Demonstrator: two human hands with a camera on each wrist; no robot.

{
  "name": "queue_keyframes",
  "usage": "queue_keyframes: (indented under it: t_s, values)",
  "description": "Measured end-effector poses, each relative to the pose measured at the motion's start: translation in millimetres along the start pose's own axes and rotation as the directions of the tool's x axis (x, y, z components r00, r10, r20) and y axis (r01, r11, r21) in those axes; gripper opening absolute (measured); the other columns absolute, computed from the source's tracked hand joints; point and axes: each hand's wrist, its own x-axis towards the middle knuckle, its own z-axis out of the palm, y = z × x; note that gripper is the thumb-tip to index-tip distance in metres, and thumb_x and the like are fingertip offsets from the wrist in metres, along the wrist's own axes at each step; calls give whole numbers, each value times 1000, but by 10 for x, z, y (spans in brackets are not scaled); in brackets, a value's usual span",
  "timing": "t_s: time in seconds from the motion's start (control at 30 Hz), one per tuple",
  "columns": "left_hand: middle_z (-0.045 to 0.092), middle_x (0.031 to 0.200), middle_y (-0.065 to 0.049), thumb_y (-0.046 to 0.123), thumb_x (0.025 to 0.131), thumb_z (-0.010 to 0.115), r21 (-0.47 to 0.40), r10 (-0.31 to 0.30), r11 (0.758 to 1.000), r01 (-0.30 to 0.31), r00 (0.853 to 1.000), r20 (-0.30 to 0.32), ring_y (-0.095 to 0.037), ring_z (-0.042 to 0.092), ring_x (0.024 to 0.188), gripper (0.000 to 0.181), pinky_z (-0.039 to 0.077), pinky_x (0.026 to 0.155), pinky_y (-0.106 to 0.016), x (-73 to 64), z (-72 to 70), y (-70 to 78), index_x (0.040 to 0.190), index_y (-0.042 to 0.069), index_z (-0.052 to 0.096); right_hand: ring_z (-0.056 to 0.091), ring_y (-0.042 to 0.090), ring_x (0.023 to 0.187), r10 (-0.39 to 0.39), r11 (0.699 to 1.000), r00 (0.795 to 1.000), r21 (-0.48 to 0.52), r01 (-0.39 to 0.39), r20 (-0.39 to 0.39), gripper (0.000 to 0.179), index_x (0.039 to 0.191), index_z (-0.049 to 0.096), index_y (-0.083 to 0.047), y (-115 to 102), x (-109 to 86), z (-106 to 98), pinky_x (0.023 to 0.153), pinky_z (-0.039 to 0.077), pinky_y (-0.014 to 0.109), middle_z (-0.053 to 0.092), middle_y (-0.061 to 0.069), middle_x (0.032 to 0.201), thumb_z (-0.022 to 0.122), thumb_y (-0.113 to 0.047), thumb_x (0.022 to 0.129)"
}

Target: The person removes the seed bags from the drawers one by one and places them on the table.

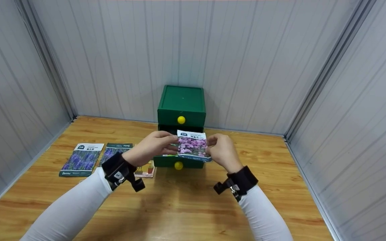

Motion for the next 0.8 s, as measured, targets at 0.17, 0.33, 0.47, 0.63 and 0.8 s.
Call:
queue_keyframes:
  t_s: [0.17,0.33,0.47,0.63,0.8]
  values:
    - [66,136,-19,33,116,62,-10,14,1000,-15,1000,-13,-32,73,121,45,60,108,-43,8,90,31,142,-3,63,74,38,115,28,1000,999,5,-28,-14,40,136,71,11,11,-25,-65,94,63,42,78,25,123,78,1,98]
    - [68,135,-16,29,116,63,4,56,998,-56,998,-26,-30,73,120,41,62,105,-39,61,200,27,144,-1,63,73,40,118,76,995,996,63,-73,-36,44,138,68,13,53,-30,-128,86,61,30,77,28,125,78,3,97]
    - [68,135,-12,20,113,68,53,81,996,-77,994,-69,-23,74,112,40,63,103,-36,140,283,-7,147,0,62,74,37,114,103,988,993,125,-95,-53,46,139,67,15,100,-41,-170,80,60,24,76,31,125,78,4,95]
    - [68,129,-11,10,108,75,50,97,995,-91,987,-129,-21,71,107,37,64,100,-37,278,348,-71,142,0,64,74,33,109,111,979,991,177,-97,-74,48,140,65,16,153,-54,-193,80,62,23,75,32,126,78,6,95]
    - [67,125,-12,0,103,77,46,105,994,-98,979,-173,-22,70,105,36,64,100,-38,379,402,-126,137,-1,65,73,33,110,112,971,990,223,-90,-89,51,142,62,18,175,-66,-197,82,63,23,73,34,127,77,8,94]
